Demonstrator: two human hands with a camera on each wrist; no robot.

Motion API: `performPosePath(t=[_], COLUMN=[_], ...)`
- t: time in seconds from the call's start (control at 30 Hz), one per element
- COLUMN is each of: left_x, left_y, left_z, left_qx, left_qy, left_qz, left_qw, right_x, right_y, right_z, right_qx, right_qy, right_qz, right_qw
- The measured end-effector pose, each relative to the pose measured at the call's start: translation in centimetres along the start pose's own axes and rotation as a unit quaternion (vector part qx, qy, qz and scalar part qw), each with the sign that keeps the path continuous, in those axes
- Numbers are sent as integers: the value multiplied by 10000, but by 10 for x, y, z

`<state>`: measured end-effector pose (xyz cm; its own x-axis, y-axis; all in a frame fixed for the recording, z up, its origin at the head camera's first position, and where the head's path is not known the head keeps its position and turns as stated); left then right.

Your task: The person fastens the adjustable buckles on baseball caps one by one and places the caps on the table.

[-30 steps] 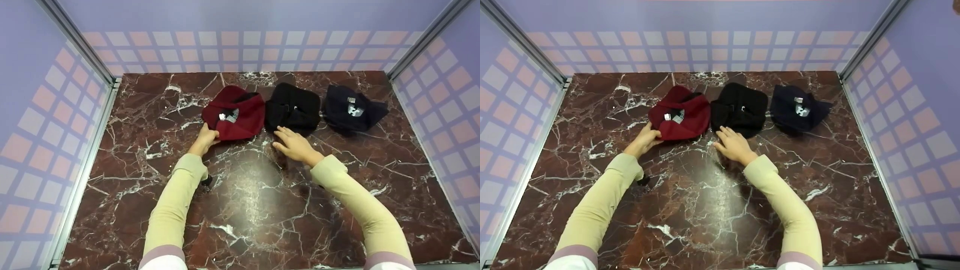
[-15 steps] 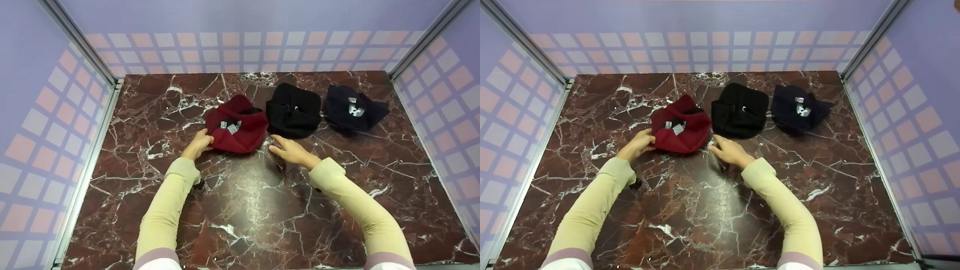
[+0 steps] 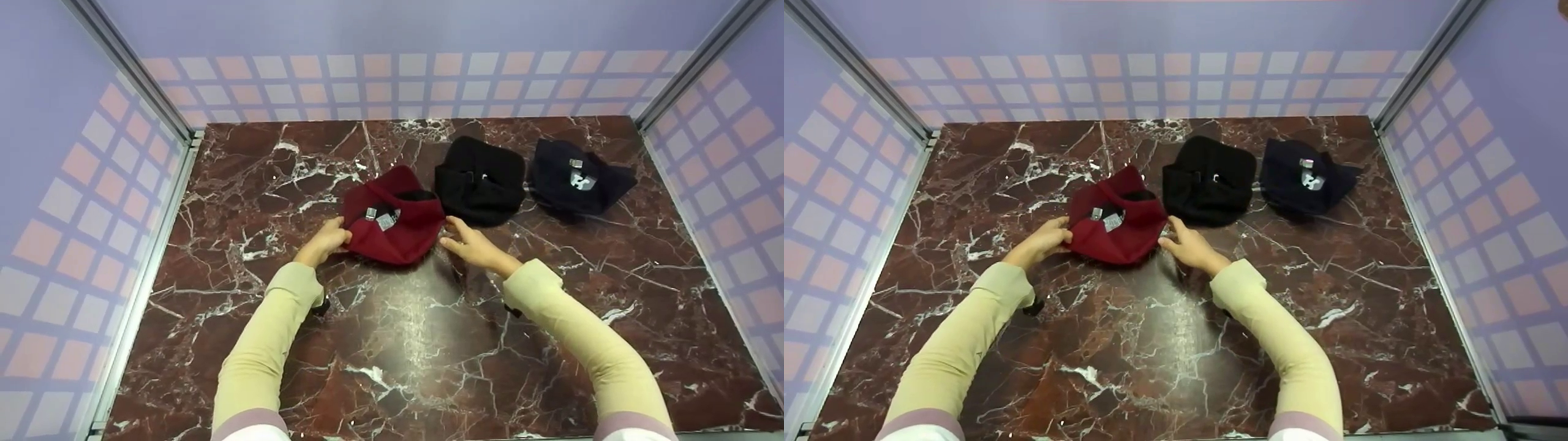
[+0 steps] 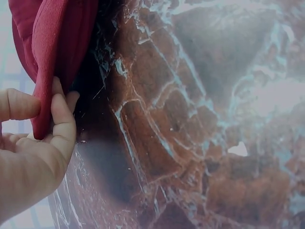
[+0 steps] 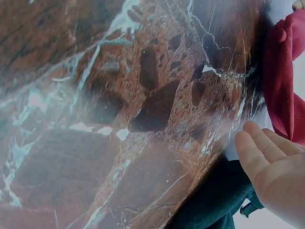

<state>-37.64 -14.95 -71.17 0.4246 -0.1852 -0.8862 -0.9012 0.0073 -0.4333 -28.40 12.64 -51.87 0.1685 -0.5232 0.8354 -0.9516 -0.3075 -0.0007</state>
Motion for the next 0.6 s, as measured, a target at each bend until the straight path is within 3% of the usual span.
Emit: performPosePath(t=[0.07, 0.1, 0.17, 0.2, 0.27, 0.33, 0.4, 0.47, 0.5, 0.53, 0.6], left_x=[-26, -40, -76, -81, -106, -118, -118, -112, -109, -100, -95], left_y=[-33, -50, -95, -101, -131, -149, -152, -145, -142, -129, -122], left_z=[6, 9, 14, 16, 21, 26, 30, 34, 36, 38, 40], left_qx=[-89, -28, -50, -79, 25, 57, 78, 145, 210, 305, 368], left_qy=[291, 290, 404, 510, 588, 806, 932, 936, 828, 632, 567], left_qz=[-132, 11, -8, -32, 57, -40, -120, -89, -27, 120, 136], left_qw=[9994, 9996, 9992, 9987, 9983, 9967, 9955, 9955, 9963, 9975, 9976], right_x=[0, 0, 0, 0, 5, 5, 4, -1, -2, -2, -3], right_y=[0, 0, 1, 2, 1, 1, 2, 4, 5, 5, 6], right_z=[0, -1, -2, -3, -6, -8, -11, -12, -13, -15, -17], right_qx=[-17, -39, -95, -142, -235, -360, -495, -642, -709, -763, -844], right_qy=[186, 263, 302, 261, 192, 84, -48, -201, -269, -307, -310], right_qz=[59, 91, 98, 85, 77, 56, 67, 73, 67, 89, 105], right_qw=[9998, 9996, 9995, 9995, 9995, 9993, 9987, 9977, 9971, 9966, 9959])
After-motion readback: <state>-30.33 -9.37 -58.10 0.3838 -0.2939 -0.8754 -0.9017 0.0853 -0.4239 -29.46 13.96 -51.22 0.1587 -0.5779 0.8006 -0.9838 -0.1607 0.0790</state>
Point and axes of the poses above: each hand's wrist, its own y-axis towards the middle knuckle, its own z-axis out of the palm, x = y × z, the point moved 10 cm from there along y, towards the middle knuckle, and after that the axes turned 13 degrees about -x, right-handed, at the moved point
